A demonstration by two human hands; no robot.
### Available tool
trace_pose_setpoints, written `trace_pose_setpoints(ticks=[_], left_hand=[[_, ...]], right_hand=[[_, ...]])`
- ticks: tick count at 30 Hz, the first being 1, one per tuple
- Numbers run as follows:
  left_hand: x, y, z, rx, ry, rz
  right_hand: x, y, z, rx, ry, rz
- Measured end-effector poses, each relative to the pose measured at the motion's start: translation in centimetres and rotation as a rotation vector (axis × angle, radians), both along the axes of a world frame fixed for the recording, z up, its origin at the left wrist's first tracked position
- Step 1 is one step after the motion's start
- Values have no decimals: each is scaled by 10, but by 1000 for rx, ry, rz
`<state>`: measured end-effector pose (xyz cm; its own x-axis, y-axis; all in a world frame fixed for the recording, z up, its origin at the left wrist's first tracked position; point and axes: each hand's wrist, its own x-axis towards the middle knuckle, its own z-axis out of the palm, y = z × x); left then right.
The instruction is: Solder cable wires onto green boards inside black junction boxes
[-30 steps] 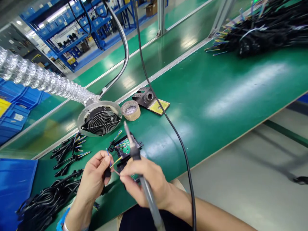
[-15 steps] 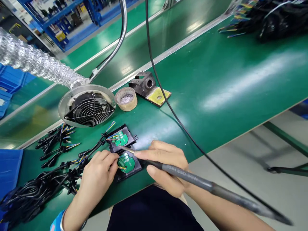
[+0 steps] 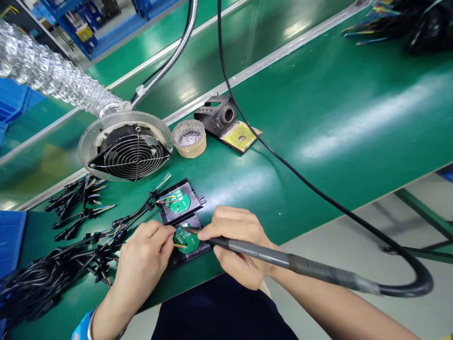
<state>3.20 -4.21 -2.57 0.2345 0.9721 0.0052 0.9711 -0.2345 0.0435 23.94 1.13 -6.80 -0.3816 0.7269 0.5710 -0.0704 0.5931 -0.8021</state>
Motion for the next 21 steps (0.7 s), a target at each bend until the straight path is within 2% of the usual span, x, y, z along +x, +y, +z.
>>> trace_pose_setpoints(ticks=[5, 21], left_hand=[[-1, 0, -2, 44, -8, -15], [0, 1, -3, 81, 14, -35]], right_hand=[[0, 2, 7, -11, 3, 10], [3, -5, 3, 76, 41, -21]])
